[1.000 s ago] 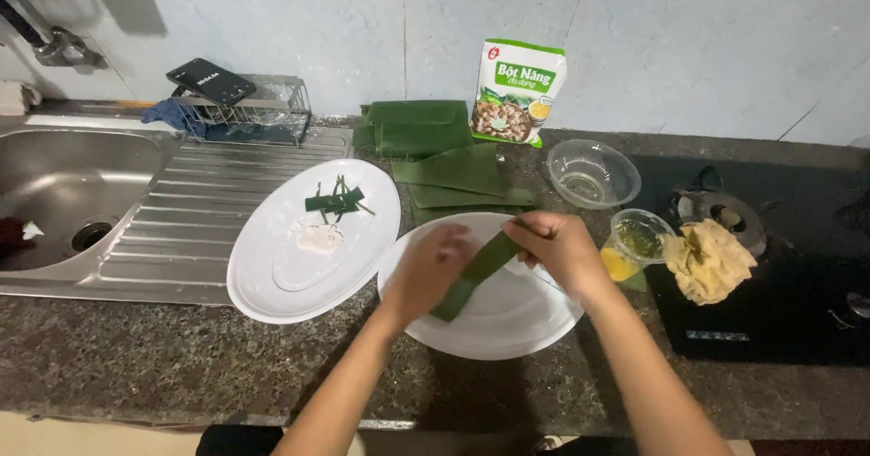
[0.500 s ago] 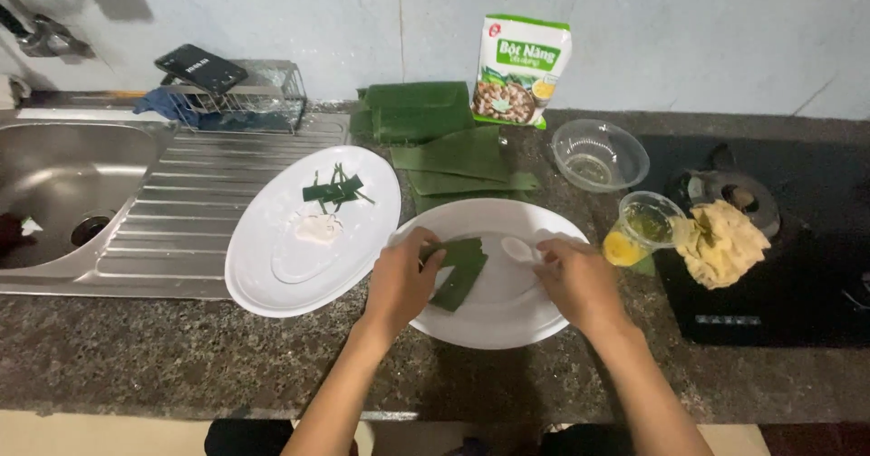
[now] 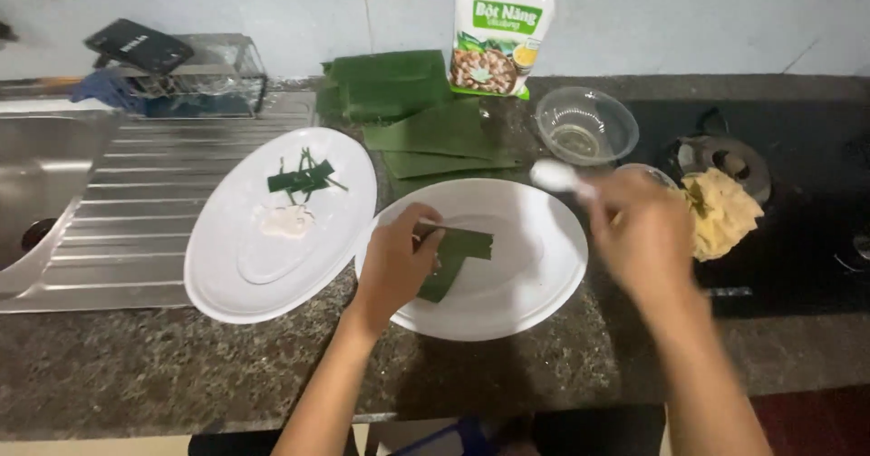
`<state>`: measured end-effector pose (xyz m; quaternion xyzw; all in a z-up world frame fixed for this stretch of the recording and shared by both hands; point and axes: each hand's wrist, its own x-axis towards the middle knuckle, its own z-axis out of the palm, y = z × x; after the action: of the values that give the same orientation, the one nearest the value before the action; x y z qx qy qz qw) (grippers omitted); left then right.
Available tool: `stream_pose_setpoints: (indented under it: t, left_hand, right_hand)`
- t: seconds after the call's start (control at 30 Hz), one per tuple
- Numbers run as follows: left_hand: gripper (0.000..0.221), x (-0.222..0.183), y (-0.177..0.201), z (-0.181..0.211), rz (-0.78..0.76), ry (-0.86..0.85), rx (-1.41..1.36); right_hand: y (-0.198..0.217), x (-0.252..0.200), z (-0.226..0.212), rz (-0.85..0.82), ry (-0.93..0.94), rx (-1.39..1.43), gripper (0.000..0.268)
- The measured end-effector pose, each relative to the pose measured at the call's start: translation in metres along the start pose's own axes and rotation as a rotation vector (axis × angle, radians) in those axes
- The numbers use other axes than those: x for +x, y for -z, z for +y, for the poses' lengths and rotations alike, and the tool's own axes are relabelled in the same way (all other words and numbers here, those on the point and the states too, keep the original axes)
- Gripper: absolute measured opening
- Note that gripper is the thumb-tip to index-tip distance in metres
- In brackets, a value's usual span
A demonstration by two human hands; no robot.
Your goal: Assembling food items by folding filling into banana leaves on a kitchen counter.
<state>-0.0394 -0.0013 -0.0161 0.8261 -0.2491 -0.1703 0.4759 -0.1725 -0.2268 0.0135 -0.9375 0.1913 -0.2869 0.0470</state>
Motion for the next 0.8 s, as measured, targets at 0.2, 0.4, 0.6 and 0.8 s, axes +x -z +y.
stream_pose_setpoints:
  t: [0.2, 0.4, 0.6, 0.8]
  left_hand:
    - [0.01, 0.034, 0.001, 0.014, -0.161, 0.037, 0.011]
    - [0.019, 0.05, -0.013, -0.007, -0.095, -0.008, 0.054]
    - [0.018, 0.052, -0.021, -0.018, -0.042, -0.097, 0.177]
    - [0.023, 0.05, -0.023, -0.025, -0.072, -0.076, 0.132]
  right_hand:
    - [-0.027, 0.085, 0.079, -0.089, 0.091, -0.222, 0.026]
    - [-0.078, 0.125, 0.105, -0.294, -0.055, -0.486, 0.013]
    - [-0.104, 0.132, 0.116, -0.42, -0.096, -0.504, 0.008]
    - [-0.044, 0.135, 0.061, -0.406, -0.092, -0.431, 0.015]
